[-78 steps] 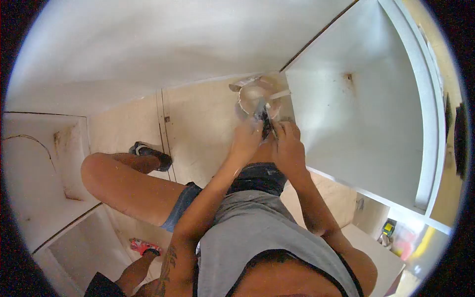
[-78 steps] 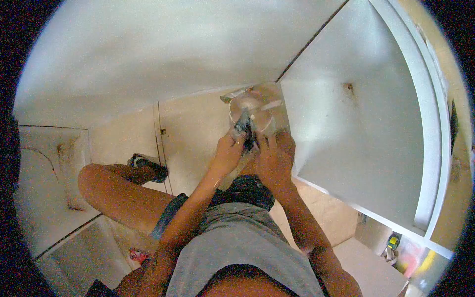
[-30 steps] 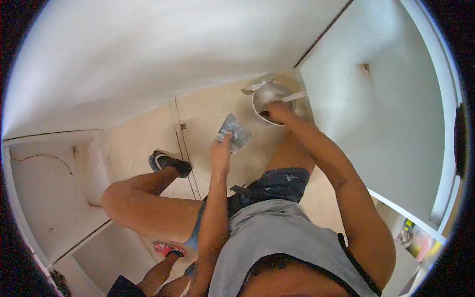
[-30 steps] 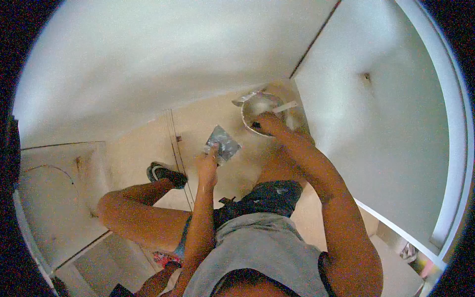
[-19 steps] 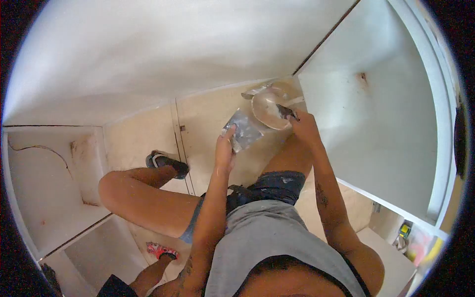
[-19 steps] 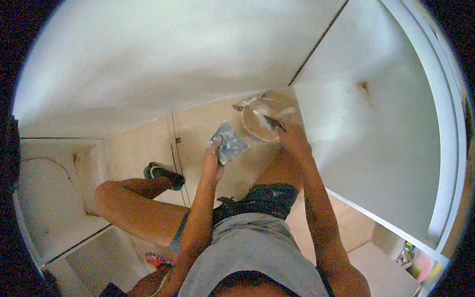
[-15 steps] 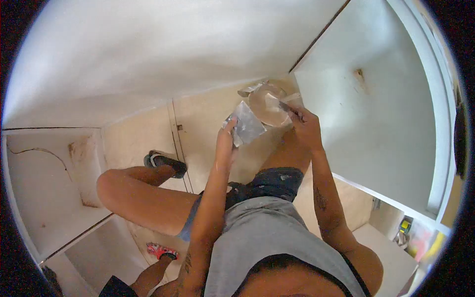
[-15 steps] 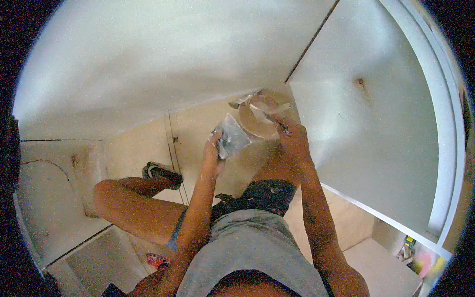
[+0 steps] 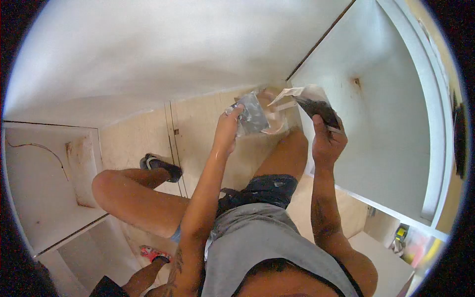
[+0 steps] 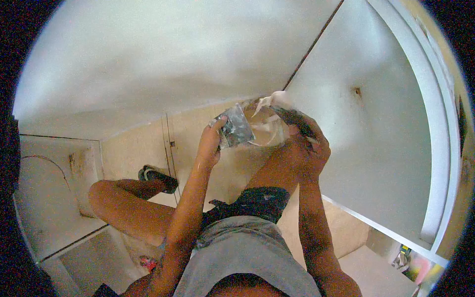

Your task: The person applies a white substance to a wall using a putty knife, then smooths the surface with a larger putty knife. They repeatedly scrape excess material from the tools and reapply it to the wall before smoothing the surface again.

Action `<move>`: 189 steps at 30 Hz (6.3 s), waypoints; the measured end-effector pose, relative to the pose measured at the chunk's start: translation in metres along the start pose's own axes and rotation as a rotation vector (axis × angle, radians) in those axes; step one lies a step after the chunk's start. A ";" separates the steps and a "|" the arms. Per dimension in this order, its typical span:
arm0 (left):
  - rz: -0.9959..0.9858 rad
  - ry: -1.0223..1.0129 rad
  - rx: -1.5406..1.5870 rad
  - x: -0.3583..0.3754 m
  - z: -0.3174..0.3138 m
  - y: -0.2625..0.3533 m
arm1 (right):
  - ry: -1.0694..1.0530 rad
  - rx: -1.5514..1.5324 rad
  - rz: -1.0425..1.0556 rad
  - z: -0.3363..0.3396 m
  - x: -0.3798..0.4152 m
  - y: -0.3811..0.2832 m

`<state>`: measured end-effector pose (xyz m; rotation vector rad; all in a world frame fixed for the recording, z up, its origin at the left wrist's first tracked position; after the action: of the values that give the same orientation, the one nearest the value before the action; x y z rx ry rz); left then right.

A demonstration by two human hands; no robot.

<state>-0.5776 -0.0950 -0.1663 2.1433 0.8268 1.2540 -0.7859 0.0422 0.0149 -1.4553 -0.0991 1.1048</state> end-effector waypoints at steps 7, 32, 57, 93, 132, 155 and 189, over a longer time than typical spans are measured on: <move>-0.112 0.066 -0.268 0.020 0.009 0.019 | 0.155 -0.051 0.094 0.013 0.004 -0.034; 0.030 -0.501 0.300 0.217 -0.034 0.098 | -0.554 0.515 0.896 -0.053 0.049 -0.177; -0.213 -0.211 -0.012 0.275 0.035 0.098 | -0.425 0.060 -0.208 -0.079 0.182 0.045; -1.078 -0.339 -1.623 0.300 0.100 0.115 | -0.363 -0.795 -0.571 -0.186 0.218 -0.085; 0.231 -0.451 -1.902 0.130 0.578 0.073 | 0.504 0.091 -0.040 -0.375 0.179 0.178; 0.105 -0.054 -1.167 0.153 0.689 0.071 | 0.556 0.192 0.117 -0.442 0.184 0.132; -0.155 0.195 0.686 0.087 0.814 0.013 | 0.073 0.096 0.072 -0.826 0.377 -0.009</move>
<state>0.1837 -0.1444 -0.4631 2.4096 1.6676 1.2258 -0.0372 -0.3162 -0.3523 -1.4200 0.0578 1.0990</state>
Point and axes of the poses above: each hand's wrist, its own x-axis away from the middle knuckle, its own z-axis out of the back of the hand, y = z × x, the point moved 10 cm from there along -x, towards the middle knuckle, and after that the axes turned 10 degrees about z, right-handed, at the moved point
